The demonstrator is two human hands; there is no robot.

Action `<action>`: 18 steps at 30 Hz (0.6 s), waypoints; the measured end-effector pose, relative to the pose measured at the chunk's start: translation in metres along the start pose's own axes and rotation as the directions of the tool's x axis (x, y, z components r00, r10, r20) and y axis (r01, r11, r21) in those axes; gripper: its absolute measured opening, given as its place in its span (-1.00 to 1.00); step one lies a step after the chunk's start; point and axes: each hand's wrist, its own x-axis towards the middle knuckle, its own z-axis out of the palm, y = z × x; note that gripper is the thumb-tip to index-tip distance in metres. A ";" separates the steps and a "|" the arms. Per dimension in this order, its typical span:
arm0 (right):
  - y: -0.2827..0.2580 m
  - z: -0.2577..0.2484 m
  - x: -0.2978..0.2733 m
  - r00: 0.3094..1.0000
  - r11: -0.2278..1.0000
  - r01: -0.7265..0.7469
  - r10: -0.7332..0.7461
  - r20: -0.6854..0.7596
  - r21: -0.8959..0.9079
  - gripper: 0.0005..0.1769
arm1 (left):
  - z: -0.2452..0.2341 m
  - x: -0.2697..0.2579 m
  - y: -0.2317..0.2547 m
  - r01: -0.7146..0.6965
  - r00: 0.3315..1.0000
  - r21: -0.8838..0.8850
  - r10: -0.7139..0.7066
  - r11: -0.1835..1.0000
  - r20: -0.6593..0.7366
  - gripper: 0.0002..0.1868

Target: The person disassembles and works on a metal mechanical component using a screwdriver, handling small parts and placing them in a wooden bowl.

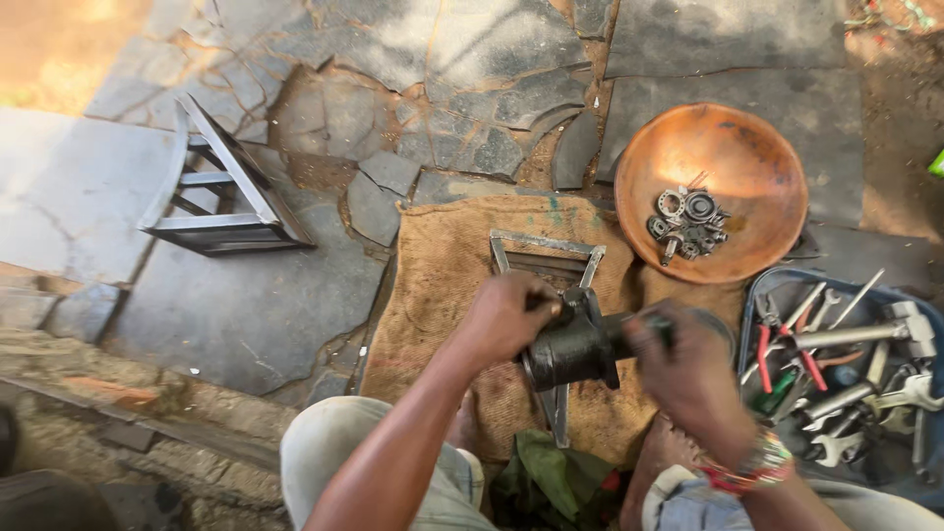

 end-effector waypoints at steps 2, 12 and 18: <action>0.000 0.009 -0.010 0.991 0.988 0.130 -0.129 0.018 -0.081 -0.61 | 0.000 0.026 -0.006 -0.115 0.992 0.246 0.099 0.962 0.077 -0.84; -0.002 0.010 -0.006 0.943 0.926 0.332 -0.328 0.048 -0.183 -0.54 | -0.008 0.030 -0.006 -0.081 0.993 0.328 0.048 0.941 0.105 -0.83; -0.012 -0.004 0.003 0.946 0.940 0.313 -0.297 0.127 -0.136 -0.64 | -0.011 0.050 0.010 -0.102 0.990 0.803 -0.016 0.587 0.138 -0.84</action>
